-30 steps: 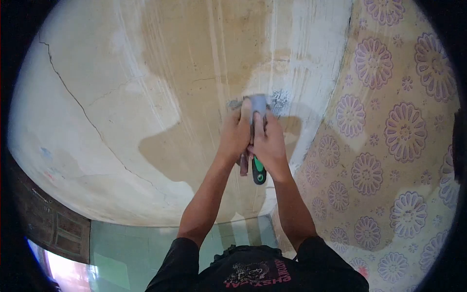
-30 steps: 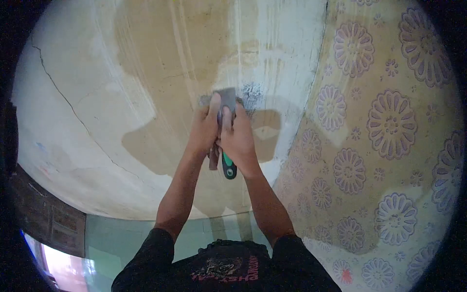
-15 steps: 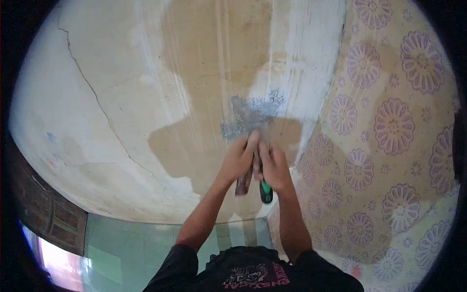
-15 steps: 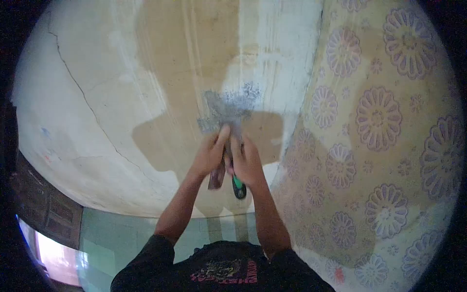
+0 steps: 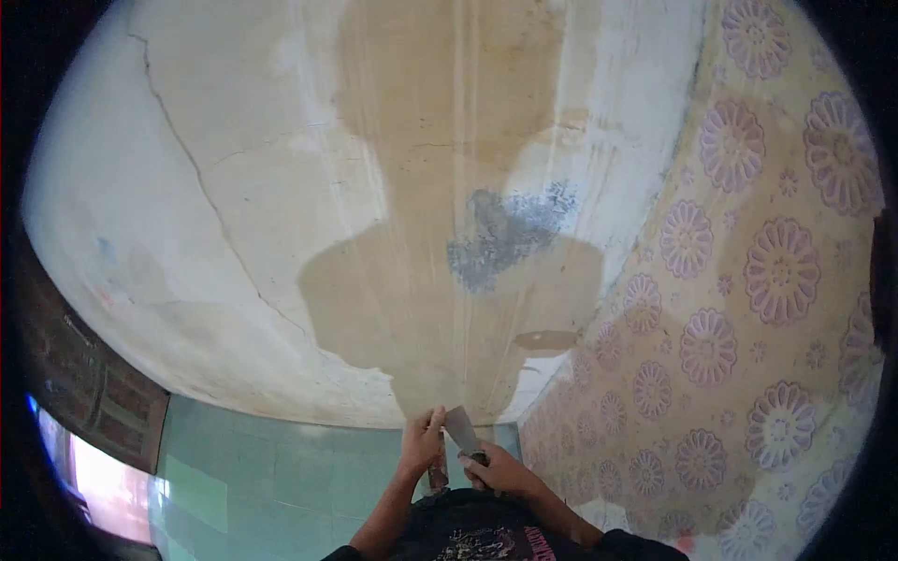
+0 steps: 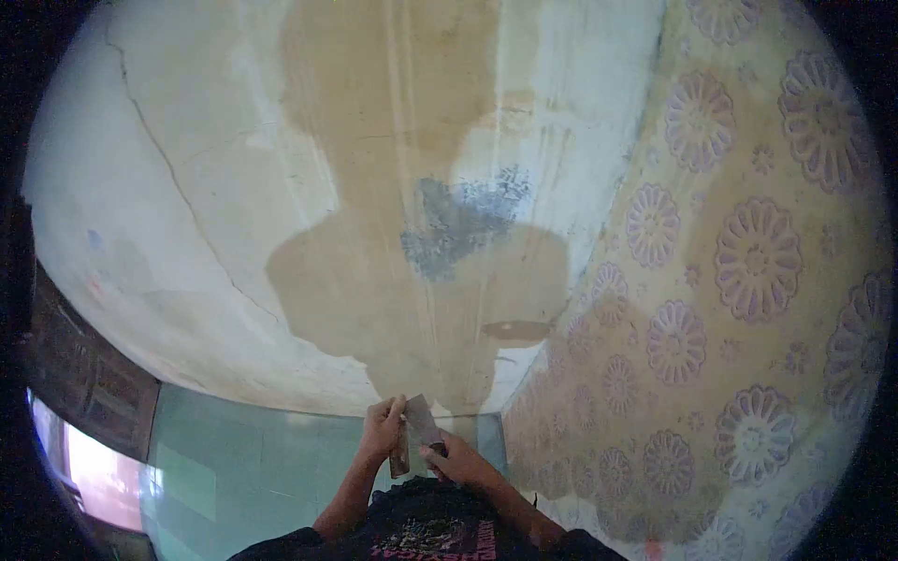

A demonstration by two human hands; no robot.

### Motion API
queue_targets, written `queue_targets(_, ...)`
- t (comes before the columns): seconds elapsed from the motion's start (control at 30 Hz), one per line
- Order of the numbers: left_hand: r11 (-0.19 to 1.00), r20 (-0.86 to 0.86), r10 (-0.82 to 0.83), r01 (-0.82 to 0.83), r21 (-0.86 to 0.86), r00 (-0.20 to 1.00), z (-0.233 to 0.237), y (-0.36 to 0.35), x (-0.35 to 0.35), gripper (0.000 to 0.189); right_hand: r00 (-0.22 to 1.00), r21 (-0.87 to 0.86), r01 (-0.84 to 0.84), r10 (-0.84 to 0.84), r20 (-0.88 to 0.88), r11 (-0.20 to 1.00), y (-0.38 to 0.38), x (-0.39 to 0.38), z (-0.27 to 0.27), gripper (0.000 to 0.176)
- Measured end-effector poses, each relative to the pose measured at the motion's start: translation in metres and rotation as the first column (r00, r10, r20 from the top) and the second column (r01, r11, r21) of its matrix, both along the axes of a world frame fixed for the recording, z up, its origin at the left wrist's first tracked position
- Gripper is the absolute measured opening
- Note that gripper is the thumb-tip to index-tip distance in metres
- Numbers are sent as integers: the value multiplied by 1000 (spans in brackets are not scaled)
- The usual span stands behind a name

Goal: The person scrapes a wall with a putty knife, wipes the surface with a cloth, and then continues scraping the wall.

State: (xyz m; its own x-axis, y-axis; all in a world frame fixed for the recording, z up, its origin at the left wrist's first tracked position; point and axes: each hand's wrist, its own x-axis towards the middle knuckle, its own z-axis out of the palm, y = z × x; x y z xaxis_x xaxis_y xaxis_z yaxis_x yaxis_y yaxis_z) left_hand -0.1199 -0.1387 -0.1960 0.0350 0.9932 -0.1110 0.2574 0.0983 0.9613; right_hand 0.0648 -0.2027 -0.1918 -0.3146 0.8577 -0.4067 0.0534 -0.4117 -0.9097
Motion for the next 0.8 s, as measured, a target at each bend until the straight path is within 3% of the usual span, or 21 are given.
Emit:
queue_targets(0.07,1000,-68,20,-19,6,997,-19,-4,-5,45,952,110,-210,177,250,971,-1,-2,-15,34)
queue_targets(0.1,998,35,62,-61,-15,997,-26,-5,-6,46,956,107,-188,157,246,976,-1,-4,-19,34)
queue_targets(0.13,994,136,106,-101,-42,985,-31,-6,-8,48,908,188,-216,126,399,958,-2,-7,-22,40)
queue_targets(0.17,996,132,86,-81,-44,988,-37,-9,-10,48,838,261,-256,79,540,931,-3,-9,-24,45)
queue_targets(0.23,988,137,139,-128,-89,981,-28,-15,-14,42,868,254,-201,51,495,946,1,-12,-13,49)
queue_targets(0.3,997,168,62,-55,-45,984,-35,-15,-14,37,894,243,-142,19,448,960,-1,-17,-18,53)
queue_targets(0.37,1000,200,-17,18,-3,980,-35,-16,-16,32,890,369,-78,-102,444,926,0,-20,-38,52)
queue_targets(0.4,998,220,-57,58,3,974,-30,-17,-19,28,889,366,-58,-119,442,929,-2,-24,-27,52)
queue_targets(0.43,995,239,-95,96,10,966,-27,-17,-22,24,908,250,-5,-100,406,968,-3,-28,-6,52)
queue_targets(0.47,993,234,-112,114,7,966,-25,-16,-26,24,928,128,42,-86,363,991,-4,-32,6,52)
queue_targets(0.6,996,221,-76,85,-31,972,-24,-8,-46,34,933,134,27,-73,352,991,-6,-48,-7,53)
queue_targets(0.67,998,200,-52,56,-15,978,-25,-5,-54,38,897,323,30,-168,410,946,-7,-57,-22,50)
queue_targets(0.73,991,308,44,-4,-131,950,-25,-4,-63,46,891,333,56,-198,409,941,-9,-67,-24,49)
queue_targets(0.8,988,310,56,-9,-151,949,-33,-1,-79,47,885,345,82,-227,407,935,-11,-76,-31,47)
